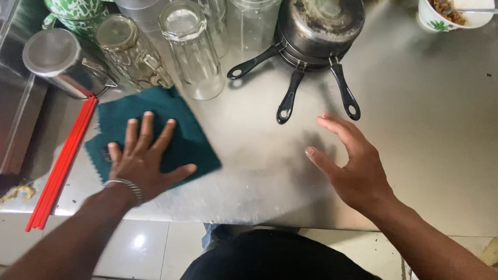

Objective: Wipe the stainless steel counter surface using a cleaning cloth.

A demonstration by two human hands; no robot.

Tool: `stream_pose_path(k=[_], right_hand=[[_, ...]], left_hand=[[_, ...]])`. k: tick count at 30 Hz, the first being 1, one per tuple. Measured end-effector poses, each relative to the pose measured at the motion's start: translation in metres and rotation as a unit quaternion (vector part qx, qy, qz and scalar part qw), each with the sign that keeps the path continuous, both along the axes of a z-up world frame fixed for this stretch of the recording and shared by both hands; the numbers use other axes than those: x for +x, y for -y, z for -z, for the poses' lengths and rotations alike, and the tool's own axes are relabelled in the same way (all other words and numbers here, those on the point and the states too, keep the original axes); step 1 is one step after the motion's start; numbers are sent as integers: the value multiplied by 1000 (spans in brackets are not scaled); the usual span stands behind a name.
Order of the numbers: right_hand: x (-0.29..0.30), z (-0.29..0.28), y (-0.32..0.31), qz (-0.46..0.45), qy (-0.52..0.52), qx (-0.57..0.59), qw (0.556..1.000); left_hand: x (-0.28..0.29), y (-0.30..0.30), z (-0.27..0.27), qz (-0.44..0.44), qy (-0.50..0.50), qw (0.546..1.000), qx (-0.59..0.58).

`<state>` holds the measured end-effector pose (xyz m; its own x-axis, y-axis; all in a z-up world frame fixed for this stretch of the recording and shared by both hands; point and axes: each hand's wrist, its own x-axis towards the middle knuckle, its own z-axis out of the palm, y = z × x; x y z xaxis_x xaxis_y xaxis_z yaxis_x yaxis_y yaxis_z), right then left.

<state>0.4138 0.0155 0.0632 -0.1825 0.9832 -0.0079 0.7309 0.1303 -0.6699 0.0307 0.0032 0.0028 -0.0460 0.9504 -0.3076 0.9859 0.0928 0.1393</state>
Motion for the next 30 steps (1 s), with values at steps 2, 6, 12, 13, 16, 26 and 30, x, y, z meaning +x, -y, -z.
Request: stream_pose_path(k=[2, 6, 12, 13, 16, 26, 30], right_hand=[[0, 1, 3, -1, -1, -4, 1000], [0, 1, 1, -7, -1, 0, 1000], [-7, 3, -8, -28, 4, -5, 1000], [-9, 2, -5, -29, 4, -7, 1000], [-10, -3, -4, -27, -5, 5, 1000], [18, 19, 12, -70, 36, 55, 995], [13, 7, 16, 5, 1, -31, 1000]], left_hand=[[28, 1, -5, 17, -2, 1000, -9], [71, -3, -11, 93, 6, 995, -34], [48, -5, -17, 91, 31, 994, -42], [36, -3, -17, 91, 31, 994, -44], [2, -10, -16, 52, 15, 998, -34], [-15, -25, -9, -24, 1, 998, -58], [25, -41, -12, -5, 0, 996, -94]])
